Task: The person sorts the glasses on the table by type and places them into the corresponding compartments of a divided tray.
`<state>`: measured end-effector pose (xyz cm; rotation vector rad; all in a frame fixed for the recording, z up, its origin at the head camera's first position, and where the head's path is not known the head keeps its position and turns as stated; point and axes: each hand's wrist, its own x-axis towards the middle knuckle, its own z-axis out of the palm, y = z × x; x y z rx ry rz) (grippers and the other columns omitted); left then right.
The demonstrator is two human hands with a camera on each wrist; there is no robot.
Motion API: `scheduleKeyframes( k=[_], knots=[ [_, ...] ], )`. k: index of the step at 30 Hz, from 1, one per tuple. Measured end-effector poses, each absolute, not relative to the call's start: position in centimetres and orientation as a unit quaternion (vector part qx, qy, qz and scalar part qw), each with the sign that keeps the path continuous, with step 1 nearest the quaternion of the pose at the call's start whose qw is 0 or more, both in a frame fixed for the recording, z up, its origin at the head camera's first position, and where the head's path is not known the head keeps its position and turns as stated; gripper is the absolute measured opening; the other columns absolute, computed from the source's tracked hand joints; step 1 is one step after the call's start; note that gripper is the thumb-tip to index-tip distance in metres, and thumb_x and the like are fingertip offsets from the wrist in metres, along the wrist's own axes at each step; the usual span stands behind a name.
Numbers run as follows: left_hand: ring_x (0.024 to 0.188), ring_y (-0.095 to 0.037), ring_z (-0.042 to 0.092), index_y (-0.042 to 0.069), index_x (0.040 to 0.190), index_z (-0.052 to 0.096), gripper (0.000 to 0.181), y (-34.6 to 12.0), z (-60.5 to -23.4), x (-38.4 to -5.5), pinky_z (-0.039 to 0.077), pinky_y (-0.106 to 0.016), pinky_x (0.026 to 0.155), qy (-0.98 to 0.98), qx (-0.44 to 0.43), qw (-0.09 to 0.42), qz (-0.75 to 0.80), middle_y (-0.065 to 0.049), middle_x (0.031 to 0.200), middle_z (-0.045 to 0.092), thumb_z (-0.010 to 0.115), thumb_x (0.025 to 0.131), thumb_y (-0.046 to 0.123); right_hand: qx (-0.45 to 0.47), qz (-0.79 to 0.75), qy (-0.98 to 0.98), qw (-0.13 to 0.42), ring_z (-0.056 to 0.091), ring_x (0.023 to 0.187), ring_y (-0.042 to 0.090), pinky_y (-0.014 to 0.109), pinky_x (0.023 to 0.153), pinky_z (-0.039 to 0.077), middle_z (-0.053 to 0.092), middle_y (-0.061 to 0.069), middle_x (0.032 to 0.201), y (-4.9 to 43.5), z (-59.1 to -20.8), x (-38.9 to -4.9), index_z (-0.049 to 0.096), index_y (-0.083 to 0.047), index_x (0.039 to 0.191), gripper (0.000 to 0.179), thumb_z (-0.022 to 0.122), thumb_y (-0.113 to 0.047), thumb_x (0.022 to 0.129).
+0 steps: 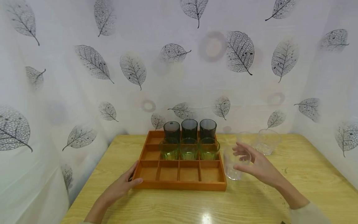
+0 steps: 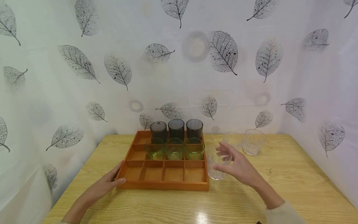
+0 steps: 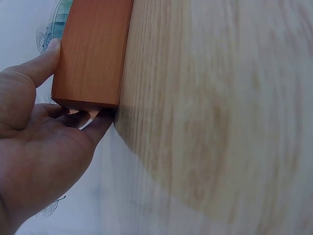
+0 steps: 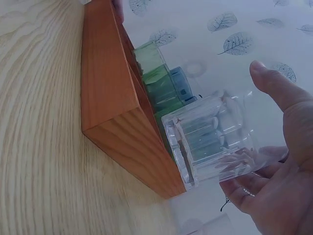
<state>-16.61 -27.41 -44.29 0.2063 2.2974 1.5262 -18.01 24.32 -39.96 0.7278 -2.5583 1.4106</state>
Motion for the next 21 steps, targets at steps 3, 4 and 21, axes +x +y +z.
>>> scheduleKeyframes(
  k=[3,4,21],
  knots=[
    [0.154,-0.043,-0.005,0.013,0.167,-0.003,0.085,-27.4,-44.3,-16.6,0.008,-0.065,0.120,0.816,0.078,0.185,0.542,-0.014,0.172,-0.009,0.057,0.108,0.030,0.238,0.465,-0.850,0.060,0.061,0.118,0.019,0.030,0.095,0.053,0.059,0.015,0.141,23.9,-39.6,-18.3,0.039,-0.003,0.157,0.077,0.079,-0.015,0.093],
    [0.154,-0.043,-0.005,0.013,0.167,-0.003,0.085,-27.5,-44.4,-16.7,0.008,-0.065,0.120,0.817,0.078,0.184,0.541,-0.014,0.172,-0.009,0.057,0.108,0.030,0.237,0.465,-0.851,0.058,0.061,0.118,0.020,0.030,0.095,0.053,0.059,0.014,0.141,23.7,-39.5,-18.3,0.039,-0.003,0.157,0.077,0.079,-0.016,0.093],
    [0.154,-0.044,-0.006,0.013,0.167,-0.003,0.085,-27.5,-44.3,-16.8,0.009,-0.067,0.120,0.814,0.075,0.193,0.543,-0.014,0.172,-0.009,0.056,0.109,0.031,0.238,0.509,-0.827,0.020,0.060,0.119,0.032,0.048,0.097,0.052,0.061,0.013,0.139,17.9,-39.1,-19.5,0.037,0.000,0.157,0.088,0.085,-0.026,0.087]
  ],
)
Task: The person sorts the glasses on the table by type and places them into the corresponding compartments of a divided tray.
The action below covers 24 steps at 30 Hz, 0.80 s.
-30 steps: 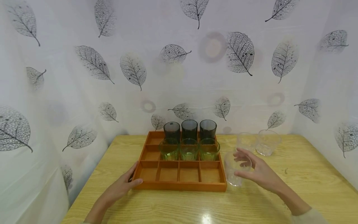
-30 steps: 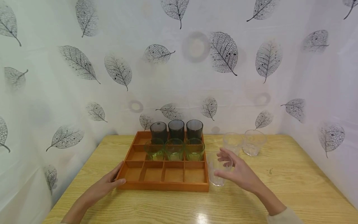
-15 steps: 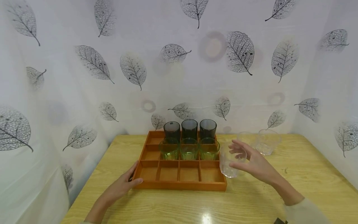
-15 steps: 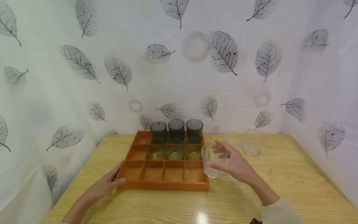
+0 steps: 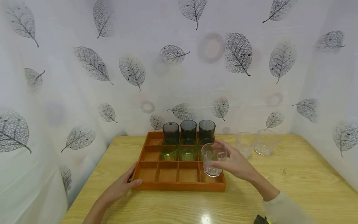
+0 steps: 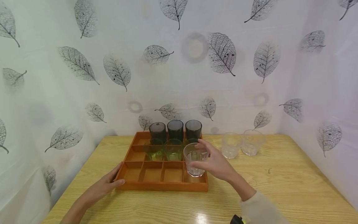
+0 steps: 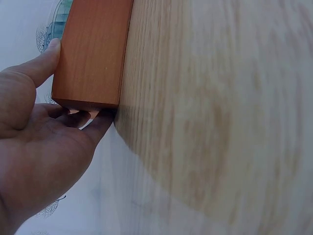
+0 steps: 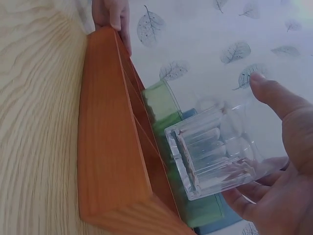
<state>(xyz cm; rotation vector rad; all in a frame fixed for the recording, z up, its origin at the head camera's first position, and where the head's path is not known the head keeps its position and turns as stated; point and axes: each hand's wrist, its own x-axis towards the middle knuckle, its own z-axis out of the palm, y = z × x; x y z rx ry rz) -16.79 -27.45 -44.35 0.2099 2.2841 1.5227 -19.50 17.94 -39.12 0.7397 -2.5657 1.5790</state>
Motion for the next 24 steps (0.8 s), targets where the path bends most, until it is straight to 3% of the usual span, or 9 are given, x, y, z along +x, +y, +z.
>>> scheduleKeyframes(
  k=[6,16,24],
  knots=[
    [0.154,-0.044,-0.003,0.011,0.167,-0.003,0.086,-27.5,-44.5,-16.7,0.011,-0.066,0.120,0.814,0.072,0.190,0.545,-0.016,0.172,-0.009,0.057,0.108,0.031,0.229,0.504,-0.833,0.003,0.058,0.127,0.032,0.059,0.103,0.047,0.059,0.009,0.144,15.2,-39.0,-19.6,0.038,-0.002,0.157,0.093,0.087,-0.034,0.085],
    [0.154,-0.044,-0.002,0.011,0.167,-0.003,0.086,-27.5,-44.5,-16.8,0.011,-0.066,0.120,0.814,0.078,0.190,0.543,-0.016,0.172,-0.008,0.057,0.108,0.030,0.235,0.506,-0.829,0.008,0.057,0.127,0.026,0.050,0.103,0.047,0.061,0.003,0.143,11.2,-38.8,-19.6,0.043,-0.006,0.156,0.093,0.089,-0.037,0.082],
    [0.154,-0.044,-0.002,0.011,0.167,-0.003,0.086,-27.5,-44.4,-16.7,0.010,-0.065,0.121,0.817,0.081,0.189,0.538,-0.016,0.171,-0.008,0.056,0.109,0.031,0.235,0.528,-0.816,-0.010,0.059,0.124,0.028,0.049,0.101,0.051,0.061,0.008,0.141,8.6,-39.3,-19.9,0.045,-0.005,0.154,0.090,0.089,-0.035,0.083]
  ],
)
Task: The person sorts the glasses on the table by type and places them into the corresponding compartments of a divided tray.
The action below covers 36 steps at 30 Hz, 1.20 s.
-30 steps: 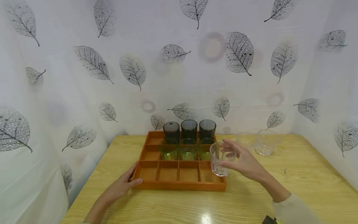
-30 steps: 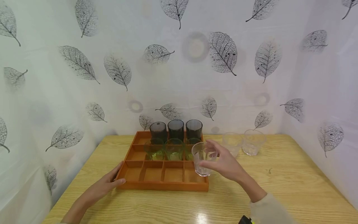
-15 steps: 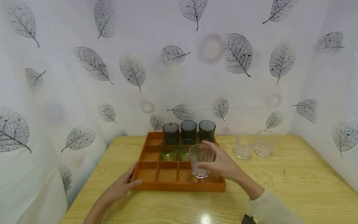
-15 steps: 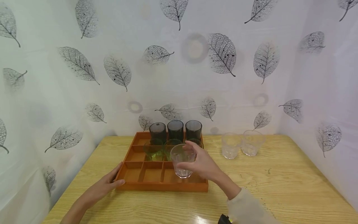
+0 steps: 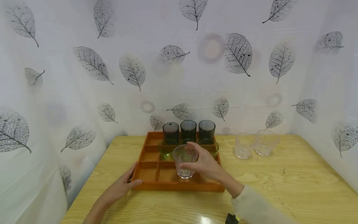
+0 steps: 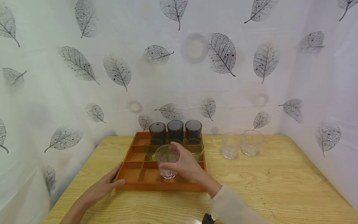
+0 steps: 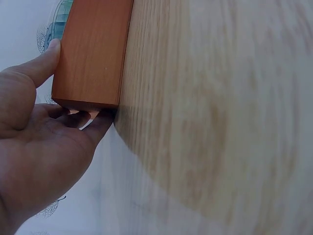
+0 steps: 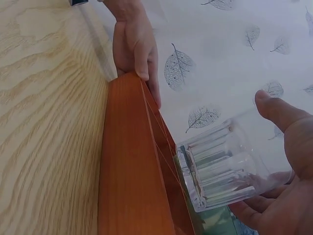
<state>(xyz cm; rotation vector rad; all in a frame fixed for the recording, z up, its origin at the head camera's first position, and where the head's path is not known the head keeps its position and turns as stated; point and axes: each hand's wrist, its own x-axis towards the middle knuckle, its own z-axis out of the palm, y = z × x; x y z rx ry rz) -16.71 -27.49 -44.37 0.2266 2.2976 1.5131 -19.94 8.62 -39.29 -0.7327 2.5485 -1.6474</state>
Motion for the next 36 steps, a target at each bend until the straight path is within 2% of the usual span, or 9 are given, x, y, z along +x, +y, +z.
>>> scheduleKeyframes(
  k=[9,15,26,36],
  knots=[
    [0.154,-0.044,-0.001,0.010,0.167,-0.003,0.086,-27.4,-44.2,-16.6,0.010,-0.065,0.121,0.821,0.079,0.188,0.534,-0.017,0.171,-0.007,0.057,0.108,0.032,-0.233,-0.533,0.813,0.006,0.058,0.126,0.030,0.053,0.102,0.050,0.059,0.010,0.144,5.6,-39.6,-20.1,0.044,-0.006,0.155,0.091,0.089,-0.035,0.083],
    [0.154,-0.044,0.002,0.008,0.166,-0.003,0.085,-27.4,-44.3,-16.5,0.012,-0.063,0.121,0.819,0.085,0.183,0.537,-0.018,0.171,-0.006,0.056,0.109,0.030,-0.241,-0.544,0.804,0.011,0.057,0.129,0.033,0.055,0.105,0.049,0.058,0.012,0.145,4.2,-40.0,-20.2,0.040,-0.001,0.156,0.092,0.089,-0.033,0.084],
    [0.154,-0.044,0.004,0.009,0.167,-0.002,0.085,-27.4,-44.2,-16.4,0.014,-0.062,0.121,0.821,0.086,0.174,0.537,-0.017,0.172,-0.004,0.056,0.109,0.029,-0.251,-0.549,0.797,0.016,0.056,0.129,0.033,0.052,0.103,0.050,0.056,0.013,0.147,2.8,-40.3,-20.0,0.039,0.000,0.156,0.094,0.090,-0.031,0.083],
    [0.154,-0.044,0.002,0.010,0.167,-0.003,0.085,-27.5,-44.3,-16.4,0.013,-0.064,0.121,0.817,0.086,0.180,0.541,-0.016,0.172,-0.006,0.056,0.109,0.030,-0.262,-0.529,0.806,0.031,0.057,0.129,0.035,0.054,0.106,0.048,0.054,0.022,0.147,2.6,-41.4,-19.8,0.039,0.005,0.154,0.096,0.091,-0.030,0.082]
  ],
)
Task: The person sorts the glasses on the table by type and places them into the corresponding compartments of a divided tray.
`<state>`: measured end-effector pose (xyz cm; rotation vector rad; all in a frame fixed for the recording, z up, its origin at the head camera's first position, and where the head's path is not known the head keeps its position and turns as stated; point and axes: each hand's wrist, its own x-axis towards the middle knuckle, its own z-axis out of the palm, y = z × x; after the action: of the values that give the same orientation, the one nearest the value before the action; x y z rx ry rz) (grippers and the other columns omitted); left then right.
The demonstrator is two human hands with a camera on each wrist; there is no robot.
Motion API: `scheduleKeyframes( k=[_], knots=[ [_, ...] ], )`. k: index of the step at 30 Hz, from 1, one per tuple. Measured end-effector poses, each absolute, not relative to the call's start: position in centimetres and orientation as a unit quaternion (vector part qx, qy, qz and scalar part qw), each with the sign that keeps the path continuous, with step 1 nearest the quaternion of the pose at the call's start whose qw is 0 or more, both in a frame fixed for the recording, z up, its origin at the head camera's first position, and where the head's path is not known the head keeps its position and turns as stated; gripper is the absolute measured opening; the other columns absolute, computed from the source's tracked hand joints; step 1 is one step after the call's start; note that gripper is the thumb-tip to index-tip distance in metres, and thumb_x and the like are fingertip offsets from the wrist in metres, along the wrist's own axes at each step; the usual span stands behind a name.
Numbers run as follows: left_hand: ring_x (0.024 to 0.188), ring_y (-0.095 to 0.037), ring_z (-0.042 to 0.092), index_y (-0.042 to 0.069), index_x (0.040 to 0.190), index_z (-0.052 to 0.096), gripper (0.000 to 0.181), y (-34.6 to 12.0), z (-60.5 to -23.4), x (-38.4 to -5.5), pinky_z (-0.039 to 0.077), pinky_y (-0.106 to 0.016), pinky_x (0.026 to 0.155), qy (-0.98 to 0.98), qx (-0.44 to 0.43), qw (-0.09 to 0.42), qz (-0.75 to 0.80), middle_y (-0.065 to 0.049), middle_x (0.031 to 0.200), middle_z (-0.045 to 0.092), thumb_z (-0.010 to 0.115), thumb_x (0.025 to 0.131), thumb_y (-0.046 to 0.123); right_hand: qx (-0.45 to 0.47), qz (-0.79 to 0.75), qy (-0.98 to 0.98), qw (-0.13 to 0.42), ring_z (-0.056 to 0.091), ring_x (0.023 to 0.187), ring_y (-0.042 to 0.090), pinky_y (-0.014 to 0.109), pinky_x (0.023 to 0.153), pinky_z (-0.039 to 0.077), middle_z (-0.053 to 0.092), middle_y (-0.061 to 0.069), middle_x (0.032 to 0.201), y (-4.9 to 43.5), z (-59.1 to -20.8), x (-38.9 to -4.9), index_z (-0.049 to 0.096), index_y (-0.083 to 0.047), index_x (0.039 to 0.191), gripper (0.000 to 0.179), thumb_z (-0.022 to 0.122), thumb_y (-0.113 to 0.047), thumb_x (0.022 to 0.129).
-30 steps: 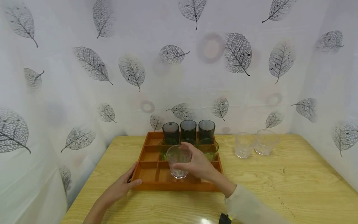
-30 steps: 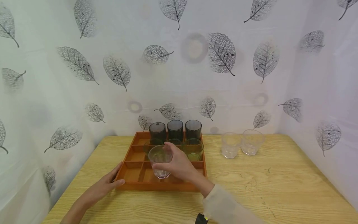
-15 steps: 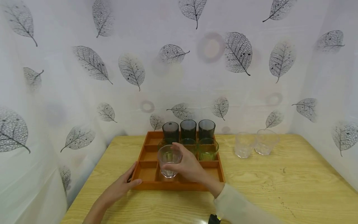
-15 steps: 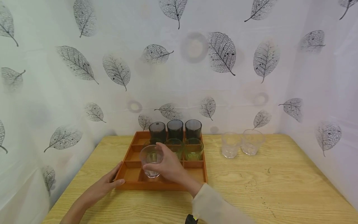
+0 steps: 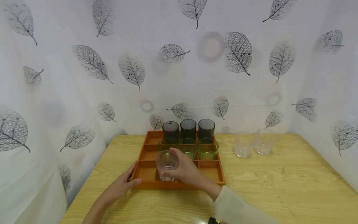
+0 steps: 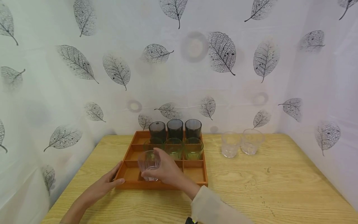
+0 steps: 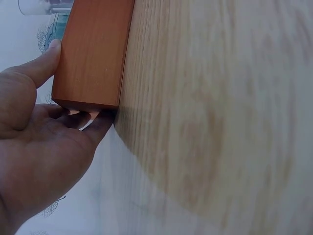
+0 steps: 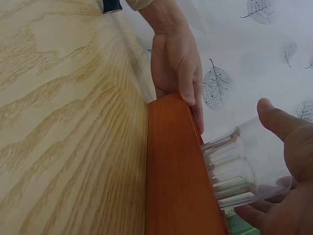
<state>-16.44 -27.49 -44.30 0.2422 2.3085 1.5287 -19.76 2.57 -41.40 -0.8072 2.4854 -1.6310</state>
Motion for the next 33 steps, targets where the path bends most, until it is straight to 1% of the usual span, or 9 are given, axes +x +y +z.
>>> scheduleKeyframes(
  k=[5,9,12,16,19,25,29,33],
  knots=[
    [0.154,-0.043,0.000,0.009,0.166,-0.003,0.084,-27.5,-44.4,-16.6,0.012,-0.064,0.121,0.816,0.085,0.186,0.541,-0.016,0.172,-0.006,0.055,0.109,0.029,-0.268,-0.506,0.820,0.030,0.055,0.129,0.034,0.054,0.106,0.047,0.051,0.022,0.148,2.6,-41.4,-19.5,0.039,0.005,0.155,0.098,0.092,-0.032,0.081],
    [0.154,-0.043,0.001,0.010,0.167,-0.004,0.085,-27.4,-44.2,-16.6,0.012,-0.064,0.121,0.814,0.083,0.187,0.544,-0.016,0.172,-0.007,0.055,0.109,0.030,-0.271,-0.495,0.826,0.012,0.053,0.132,0.036,0.057,0.106,0.047,0.049,0.019,0.150,3.3,-40.9,-19.3,0.042,0.002,0.154,0.092,0.089,-0.035,0.084],
    [0.154,-0.044,0.001,0.010,0.166,-0.004,0.085,-27.4,-44.0,-16.6,0.012,-0.064,0.121,0.814,0.083,0.183,0.545,-0.017,0.172,-0.007,0.056,0.109,0.030,-0.275,-0.484,0.831,-0.005,0.053,0.132,0.038,0.058,0.106,0.046,0.052,0.019,0.148,4.1,-40.7,-19.3,0.046,0.002,0.151,0.086,0.087,-0.037,0.085],
    [0.154,-0.043,0.001,0.009,0.166,-0.004,0.085,-27.4,-44.1,-16.6,0.012,-0.064,0.121,0.816,0.083,0.183,0.542,-0.017,0.171,-0.007,0.055,0.109,0.029,-0.269,-0.479,0.836,-0.004,0.054,0.132,0.039,0.060,0.107,0.045,0.056,0.019,0.144,5.8,-40.6,-19.0,0.049,0.001,0.149,0.079,0.084,-0.036,0.089],
    [0.154,-0.043,0.000,0.009,0.166,-0.004,0.085,-27.4,-44.2,-16.6,0.011,-0.064,0.121,0.816,0.081,0.185,0.541,-0.017,0.172,-0.007,0.056,0.109,0.029,-0.259,-0.483,0.837,-0.003,0.055,0.131,0.038,0.059,0.106,0.046,0.058,0.017,0.143,7.2,-40.7,-18.9,0.050,0.000,0.150,0.074,0.081,-0.035,0.092],
    [0.154,-0.043,0.001,0.008,0.166,-0.004,0.086,-27.4,-44.2,-16.6,0.012,-0.063,0.122,0.815,0.078,0.185,0.544,-0.017,0.172,-0.006,0.056,0.109,0.029,-0.228,-0.494,0.839,-0.011,0.058,0.128,0.034,0.056,0.105,0.048,0.061,0.010,0.141,10.2,-41.0,-18.8,0.050,-0.004,0.151,0.072,0.079,-0.036,0.094],
    [0.154,-0.043,0.001,0.008,0.166,-0.004,0.085,-27.4,-44.2,-16.6,0.012,-0.063,0.122,0.815,0.079,0.184,0.543,-0.017,0.172,-0.006,0.056,0.109,0.029,-0.219,-0.514,0.830,-0.001,0.064,0.121,0.035,0.053,0.100,0.052,0.060,0.016,0.140,12.1,-41.1,-18.8,0.046,-0.003,0.153,0.071,0.077,-0.033,0.096],
    [0.154,-0.043,0.000,0.008,0.166,-0.004,0.085,-27.3,-44.2,-16.6,0.011,-0.063,0.121,0.815,0.080,0.184,0.543,-0.017,0.172,-0.007,0.056,0.109,0.029,-0.223,-0.529,0.819,-0.005,0.068,0.113,0.035,0.044,0.094,0.057,0.059,0.022,0.138,13.9,-41.4,-18.8,0.046,0.002,0.151,0.067,0.075,-0.027,0.098]
  ],
)
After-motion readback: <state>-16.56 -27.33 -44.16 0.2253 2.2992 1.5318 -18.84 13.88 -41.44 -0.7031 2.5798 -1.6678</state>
